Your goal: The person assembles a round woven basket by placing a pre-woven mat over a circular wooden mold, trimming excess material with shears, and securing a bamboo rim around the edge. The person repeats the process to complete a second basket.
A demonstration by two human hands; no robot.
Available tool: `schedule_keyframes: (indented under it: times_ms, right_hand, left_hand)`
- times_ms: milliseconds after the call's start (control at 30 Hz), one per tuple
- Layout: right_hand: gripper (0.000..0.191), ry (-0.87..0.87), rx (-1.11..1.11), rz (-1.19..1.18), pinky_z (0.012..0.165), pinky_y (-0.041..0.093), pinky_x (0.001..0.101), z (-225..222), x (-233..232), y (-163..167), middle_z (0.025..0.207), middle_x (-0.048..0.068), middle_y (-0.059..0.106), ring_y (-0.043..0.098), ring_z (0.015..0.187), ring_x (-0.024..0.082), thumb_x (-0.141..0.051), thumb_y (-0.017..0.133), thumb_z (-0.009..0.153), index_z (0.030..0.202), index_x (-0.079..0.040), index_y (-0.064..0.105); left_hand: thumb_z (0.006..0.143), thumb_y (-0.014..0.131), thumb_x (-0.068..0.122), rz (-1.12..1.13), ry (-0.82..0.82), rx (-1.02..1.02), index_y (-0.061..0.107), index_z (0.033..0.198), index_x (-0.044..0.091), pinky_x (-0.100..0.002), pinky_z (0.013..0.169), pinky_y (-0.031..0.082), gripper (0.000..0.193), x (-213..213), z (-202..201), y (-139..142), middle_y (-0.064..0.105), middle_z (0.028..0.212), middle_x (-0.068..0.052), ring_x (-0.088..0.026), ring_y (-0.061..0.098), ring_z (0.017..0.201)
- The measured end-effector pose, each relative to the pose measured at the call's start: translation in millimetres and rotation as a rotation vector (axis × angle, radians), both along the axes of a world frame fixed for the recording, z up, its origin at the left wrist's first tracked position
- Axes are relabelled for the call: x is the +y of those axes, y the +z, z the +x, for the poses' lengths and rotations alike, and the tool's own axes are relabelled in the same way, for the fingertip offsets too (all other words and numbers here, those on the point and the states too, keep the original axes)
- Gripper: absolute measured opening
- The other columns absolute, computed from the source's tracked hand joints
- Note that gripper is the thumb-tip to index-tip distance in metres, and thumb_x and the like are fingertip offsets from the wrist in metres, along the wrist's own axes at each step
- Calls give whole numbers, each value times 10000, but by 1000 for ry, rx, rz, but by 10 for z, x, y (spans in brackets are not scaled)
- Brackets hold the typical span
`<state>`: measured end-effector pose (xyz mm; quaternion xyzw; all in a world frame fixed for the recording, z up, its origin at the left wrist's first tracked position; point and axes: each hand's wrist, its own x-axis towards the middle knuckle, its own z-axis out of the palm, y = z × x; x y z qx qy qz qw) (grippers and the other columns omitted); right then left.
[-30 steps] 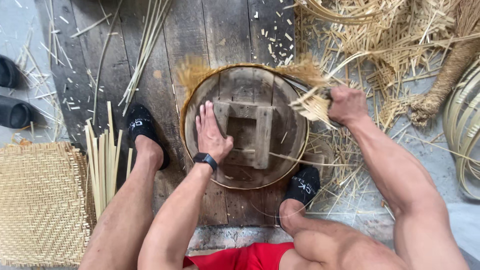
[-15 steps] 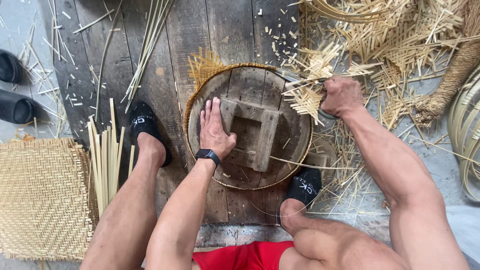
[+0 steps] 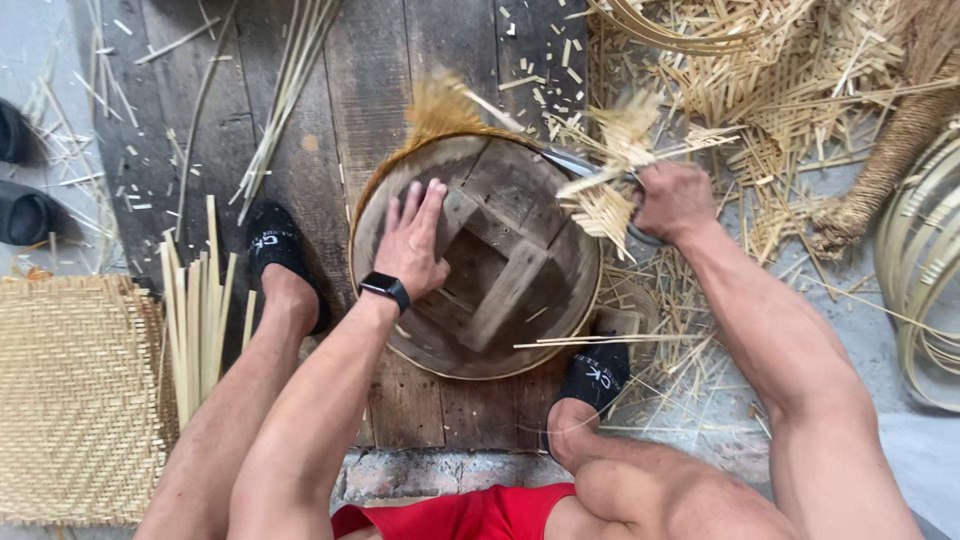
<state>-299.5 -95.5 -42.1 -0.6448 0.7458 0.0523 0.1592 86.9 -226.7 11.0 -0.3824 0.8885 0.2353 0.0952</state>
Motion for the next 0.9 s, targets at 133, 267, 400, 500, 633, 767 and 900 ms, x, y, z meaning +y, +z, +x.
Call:
schedule_keyframes:
  times_ms: [133,267,400,500,633,767,900]
  right_hand:
    - [222,-172,-26,66,728,535,403,-1,556,-101,915,138,632,609,810,261,-194,506,996,965,-22,643]
    - [301,-56,40,-220,804,503,422,146,434,-191,983,221,610,577,913,322,-73,523,733,995,39,619]
    - [332,-43,48,7,743,495,390,199,64,-174,886,210,618,579,831,288,-36,521,636,942,29,634]
    - [231,-112,40,57,664,487,392,158,22,-121,844,136,634,580,743,234,2,478,787,941,-6,650]
    - [155,-21,21,-141,557,450,358,118,-35,-63,778,117,595,539,661,209,-59,501,878,901,-4,643]
    - [180,119,106,-356,576,475,337,213,-416,-78,758,100,588,541,658,197,-84,523,823,937,-7,639]
    - [121,128,130,-281,605,487,360,256,-604,-52,742,90,595,549,678,192,-144,572,909,854,-56,636]
  left_hand:
    - [658,939,303,-296,376,178,120,1593,85,-519,1266,22,1261,288,-78,-44,186,1670,-215,-326,122,1560]
    - [740,921,312,-84,1124,300,45,1570,-5,-539,1250,-1,1248,949,-138,-193,130,1657,-278,-368,61,1556]
    - [766,847,239,-98,1208,298,47,1613,8,-539,1276,37,1187,1187,-130,-374,192,1671,-273,-376,98,1587]
    - [753,820,191,-99,1225,265,69,1622,36,-536,1276,46,1159,1184,-112,-447,226,1661,-273,-381,117,1586]
    - [729,796,145,-130,1216,305,83,1617,42,-530,1278,45,1143,1177,-99,-494,242,1642,-292,-384,131,1581]
    - [721,788,145,-127,1195,331,80,1607,33,-538,1269,35,1139,1199,-82,-486,253,1625,-314,-394,132,1576]
    - [699,790,135,-109,1111,397,70,1593,27,-544,1264,32,1153,1111,-13,-376,240,1604,-347,-425,110,1567]
